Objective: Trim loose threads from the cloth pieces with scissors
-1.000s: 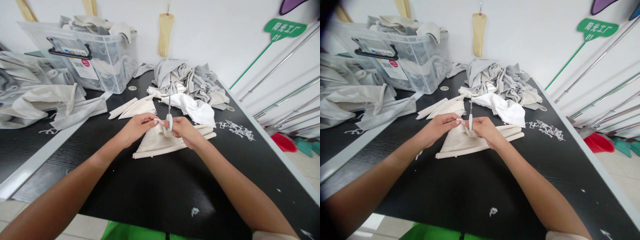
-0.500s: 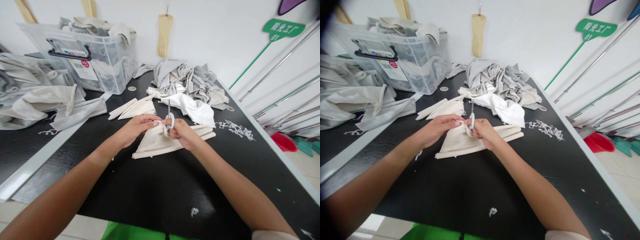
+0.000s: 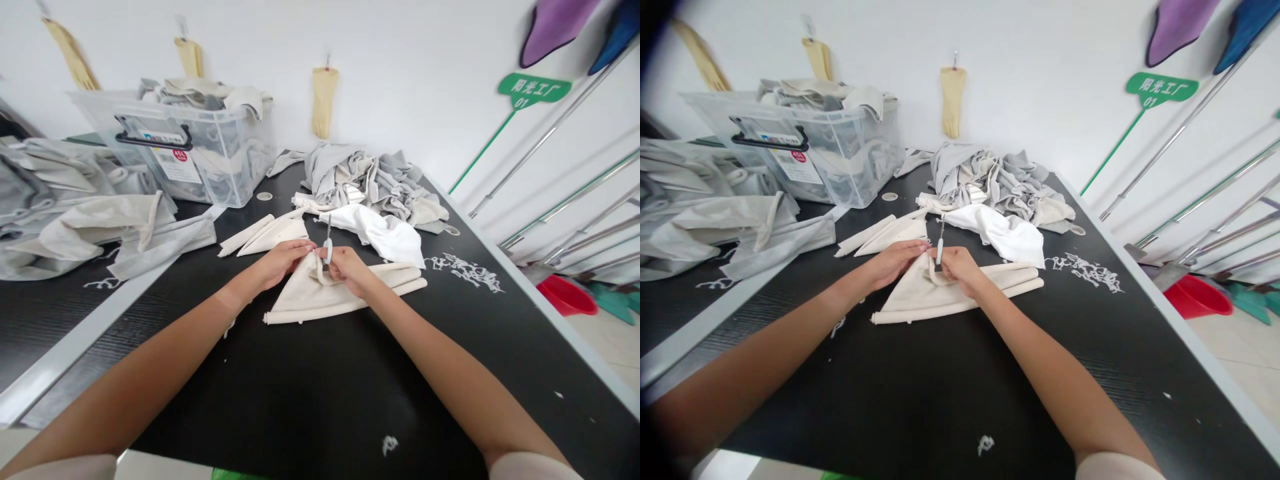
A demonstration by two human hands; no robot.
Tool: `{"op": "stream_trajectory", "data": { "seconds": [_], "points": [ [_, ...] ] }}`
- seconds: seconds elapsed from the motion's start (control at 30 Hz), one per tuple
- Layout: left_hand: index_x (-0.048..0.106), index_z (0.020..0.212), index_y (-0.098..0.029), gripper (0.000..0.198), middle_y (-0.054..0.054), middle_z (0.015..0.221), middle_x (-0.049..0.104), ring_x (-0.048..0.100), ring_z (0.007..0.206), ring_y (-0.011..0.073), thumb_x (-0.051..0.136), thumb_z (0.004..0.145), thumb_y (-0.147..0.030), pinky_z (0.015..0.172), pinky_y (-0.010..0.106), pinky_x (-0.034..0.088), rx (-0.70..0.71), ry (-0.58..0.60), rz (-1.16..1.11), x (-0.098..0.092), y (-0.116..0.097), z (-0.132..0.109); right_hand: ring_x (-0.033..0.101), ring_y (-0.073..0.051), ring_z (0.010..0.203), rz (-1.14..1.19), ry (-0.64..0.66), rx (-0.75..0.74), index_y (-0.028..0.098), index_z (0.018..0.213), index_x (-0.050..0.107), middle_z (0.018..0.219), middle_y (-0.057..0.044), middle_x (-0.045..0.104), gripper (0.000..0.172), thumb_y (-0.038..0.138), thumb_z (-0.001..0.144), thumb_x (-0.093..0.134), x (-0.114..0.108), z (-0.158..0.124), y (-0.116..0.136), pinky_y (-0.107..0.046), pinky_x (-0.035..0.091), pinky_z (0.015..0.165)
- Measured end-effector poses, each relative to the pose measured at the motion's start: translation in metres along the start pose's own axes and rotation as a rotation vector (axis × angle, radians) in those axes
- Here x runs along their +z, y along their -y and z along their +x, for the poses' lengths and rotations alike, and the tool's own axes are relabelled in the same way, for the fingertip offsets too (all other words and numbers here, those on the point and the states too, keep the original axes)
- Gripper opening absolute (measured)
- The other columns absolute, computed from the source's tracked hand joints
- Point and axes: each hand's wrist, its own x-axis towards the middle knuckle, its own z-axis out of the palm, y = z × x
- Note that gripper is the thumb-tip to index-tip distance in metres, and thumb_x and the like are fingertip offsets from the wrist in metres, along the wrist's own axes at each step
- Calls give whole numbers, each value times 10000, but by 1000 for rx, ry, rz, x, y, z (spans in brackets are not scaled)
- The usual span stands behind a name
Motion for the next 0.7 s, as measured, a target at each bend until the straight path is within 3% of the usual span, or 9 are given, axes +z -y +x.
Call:
{"op": "stream_trajectory", "data": {
  "seconds": [0.2, 0.43, 0.57, 0.7],
  "points": [
    [765, 1146, -124, 475, 126, 992, 782, 715, 852, 240, 904, 745, -338, 853, 364, 542, -30, 168, -115, -16, 1, 29, 175, -43, 423, 80, -27, 6, 231, 640, 429, 482, 123, 286, 505, 474, 712, 866, -7, 34, -2, -244, 79, 422],
    [755, 1175, -167, 491, 99, 975, 796, 727, 847, 243, 879, 791, -446, 850, 365, 546, 35, 89, -128, -11, 4, 22, 176, -40, 425, 74, 1, 11, 230, 635, 416, 478, 125, 279, 518, 445, 710, 882, -8, 37, -7, -244, 76, 430],
    [760, 1098, -155, 457, 105, 1015, 796, 715, 863, 222, 896, 776, -450, 849, 336, 534, 57, 40, -131, -8, 4, 18, 181, -40, 424, 65, 20, 23, 218, 638, 454, 475, 124, 289, 487, 438, 712, 883, -7, 34, -6, -249, 71, 431],
    [757, 1136, -146, 453, 126, 1083, 793, 717, 919, 235, 858, 821, -456, 896, 353, 527, 65, 58, -108, -7, 5, 16, 176, -38, 429, 73, 46, 22, 222, 640, 437, 485, 129, 276, 505, 453, 720, 879, -9, 33, -5, -243, 79, 436]
  ]
}}
